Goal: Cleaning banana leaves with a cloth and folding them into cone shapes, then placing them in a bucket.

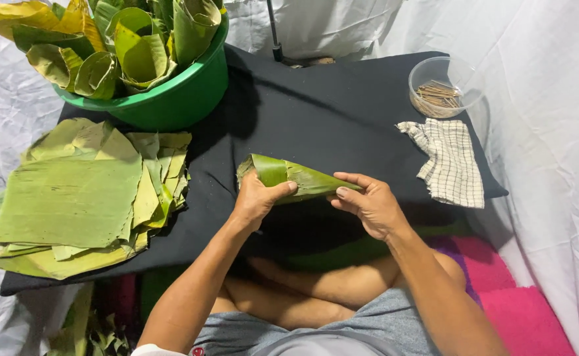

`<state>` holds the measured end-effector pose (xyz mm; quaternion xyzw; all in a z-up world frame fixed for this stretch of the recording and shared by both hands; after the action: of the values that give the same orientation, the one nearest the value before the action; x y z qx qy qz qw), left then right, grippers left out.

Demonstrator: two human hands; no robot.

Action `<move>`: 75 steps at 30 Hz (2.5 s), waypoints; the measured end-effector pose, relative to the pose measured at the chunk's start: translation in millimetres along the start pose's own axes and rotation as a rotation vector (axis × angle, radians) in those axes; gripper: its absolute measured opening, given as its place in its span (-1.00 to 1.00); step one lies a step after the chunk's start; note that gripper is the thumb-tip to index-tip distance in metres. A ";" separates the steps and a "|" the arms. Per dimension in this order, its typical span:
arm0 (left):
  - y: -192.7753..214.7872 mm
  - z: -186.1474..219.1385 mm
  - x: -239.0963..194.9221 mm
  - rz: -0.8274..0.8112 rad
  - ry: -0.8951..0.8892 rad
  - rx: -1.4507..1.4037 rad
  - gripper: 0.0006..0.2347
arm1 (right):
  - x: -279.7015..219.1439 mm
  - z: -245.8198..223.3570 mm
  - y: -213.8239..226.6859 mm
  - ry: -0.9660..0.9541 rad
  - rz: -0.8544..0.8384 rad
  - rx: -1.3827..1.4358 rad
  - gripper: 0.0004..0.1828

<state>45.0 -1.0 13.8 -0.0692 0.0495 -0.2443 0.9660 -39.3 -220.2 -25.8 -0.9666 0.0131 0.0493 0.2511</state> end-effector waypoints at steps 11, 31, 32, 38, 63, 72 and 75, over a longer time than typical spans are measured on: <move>6.0 -0.6 -4.9 -0.033 -0.052 0.053 -0.66 | -2.6 7.4 -4.9 -0.029 0.026 0.074 -0.66; 10.9 -21.1 2.2 -0.037 -0.013 0.013 -0.61 | -4.6 0.7 8.5 -0.258 0.033 0.229 -0.49; 9.7 -20.8 2.2 -0.035 -0.010 0.028 -0.62 | -4.3 0.5 8.1 -0.260 0.033 0.200 -0.50; 3.1 -15.9 3.0 -0.039 0.024 0.009 -0.66 | -5.2 -1.9 -9.0 -0.165 0.019 0.018 -0.57; -21.9 -14.8 22.5 -0.009 0.145 0.096 -0.56 | 0.5 -9.2 37.7 -0.090 0.106 -0.032 -0.45; -73.9 -20.7 72.1 -0.033 0.143 -0.022 -0.64 | 7.6 -124.9 168.7 0.118 0.482 -0.768 -0.79; -91.6 -20.2 82.6 -0.045 0.157 -0.004 -0.63 | 26.9 -172.3 207.7 0.148 0.598 -1.140 -0.84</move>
<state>72.1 -122.6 3.2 -0.0526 0.1240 -0.2704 0.9533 -7.6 -485.6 20.7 -0.9037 0.2707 0.0498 -0.3279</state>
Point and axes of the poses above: each hand's wrist, its own x-axis towards the middle knuckle, its own y-axis out of the back of the hand, z = x × y, the point moved 8 cm from there along x, towards the middle knuckle, and after that the axes turned 13 degrees about -z, right-handed, at the moved point
